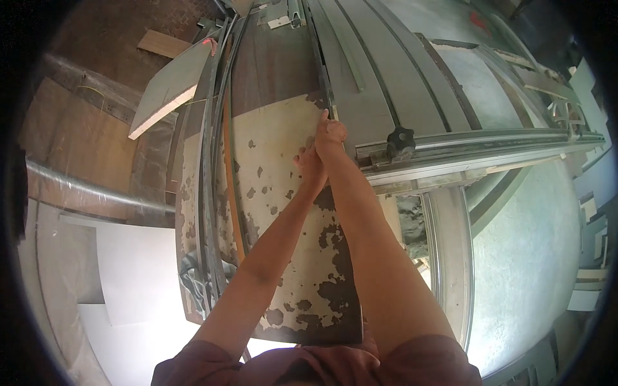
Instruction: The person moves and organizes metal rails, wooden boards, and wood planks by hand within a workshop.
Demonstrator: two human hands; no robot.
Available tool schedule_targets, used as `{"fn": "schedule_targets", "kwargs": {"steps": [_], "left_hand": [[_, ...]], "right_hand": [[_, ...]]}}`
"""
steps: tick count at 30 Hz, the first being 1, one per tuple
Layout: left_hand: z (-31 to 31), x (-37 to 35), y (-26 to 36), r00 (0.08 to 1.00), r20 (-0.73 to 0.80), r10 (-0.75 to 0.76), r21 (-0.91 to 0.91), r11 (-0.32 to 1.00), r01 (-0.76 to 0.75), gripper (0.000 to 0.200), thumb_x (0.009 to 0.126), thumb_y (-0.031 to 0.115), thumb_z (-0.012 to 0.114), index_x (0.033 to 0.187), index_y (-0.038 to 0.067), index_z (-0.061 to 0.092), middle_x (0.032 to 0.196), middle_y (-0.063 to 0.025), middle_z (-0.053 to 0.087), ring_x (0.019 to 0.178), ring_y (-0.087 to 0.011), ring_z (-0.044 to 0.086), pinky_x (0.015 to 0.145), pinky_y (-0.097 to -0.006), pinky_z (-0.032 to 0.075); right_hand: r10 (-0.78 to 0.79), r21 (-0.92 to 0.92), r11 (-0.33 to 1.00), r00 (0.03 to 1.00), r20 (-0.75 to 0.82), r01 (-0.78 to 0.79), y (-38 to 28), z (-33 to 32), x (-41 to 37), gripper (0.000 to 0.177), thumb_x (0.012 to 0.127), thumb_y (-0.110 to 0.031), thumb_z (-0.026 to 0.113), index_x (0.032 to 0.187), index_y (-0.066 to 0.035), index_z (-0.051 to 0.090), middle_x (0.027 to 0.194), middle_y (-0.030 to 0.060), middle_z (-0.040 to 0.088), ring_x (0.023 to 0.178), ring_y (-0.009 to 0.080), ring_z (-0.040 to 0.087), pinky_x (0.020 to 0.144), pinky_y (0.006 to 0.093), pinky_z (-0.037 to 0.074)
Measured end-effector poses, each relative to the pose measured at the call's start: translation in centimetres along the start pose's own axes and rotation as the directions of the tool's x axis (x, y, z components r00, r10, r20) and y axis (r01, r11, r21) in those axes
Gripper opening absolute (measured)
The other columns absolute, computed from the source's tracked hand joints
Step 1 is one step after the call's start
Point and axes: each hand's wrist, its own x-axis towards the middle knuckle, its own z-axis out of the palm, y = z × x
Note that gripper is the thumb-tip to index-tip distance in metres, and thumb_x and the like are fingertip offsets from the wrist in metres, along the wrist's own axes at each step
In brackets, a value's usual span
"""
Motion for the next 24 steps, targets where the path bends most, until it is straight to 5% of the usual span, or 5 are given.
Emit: {"fn": "schedule_targets", "kwargs": {"steps": [12,24], "left_hand": [[1.3,2.9,-0.2,1.000,-0.005,0.000,0.003,1.000,0.000,0.023,0.071,0.029,0.061,0.089,0.014,0.060,0.088,-0.0021,0.060,0.096,-0.0259,0.049,0.080,-0.0387,0.028],[3.0,5.7,-1.9,1.000,0.003,-0.012,-0.042,0.999,0.012,0.027,0.072,0.029,0.059,0.094,0.014,0.058,0.090,-0.0034,0.060,0.100,-0.0272,0.048,0.080,-0.0391,0.027]], "right_hand": [[0.028,0.171,0.985,0.998,0.053,-0.037,-0.6,-0.7,4.1,0.081,0.074,-0.015,0.063,0.138,-0.012,0.014,0.093,0.0047,0.062,0.067,0.0180,0.062,0.040,0.0315,0.042],[0.005,0.103,0.995,0.995,0.104,-0.016,-1.0,-1.7,6.3,0.087,0.070,-0.019,0.065,0.138,-0.011,0.012,0.090,0.0050,0.062,0.055,0.0179,0.059,0.037,0.0295,0.037]]}}
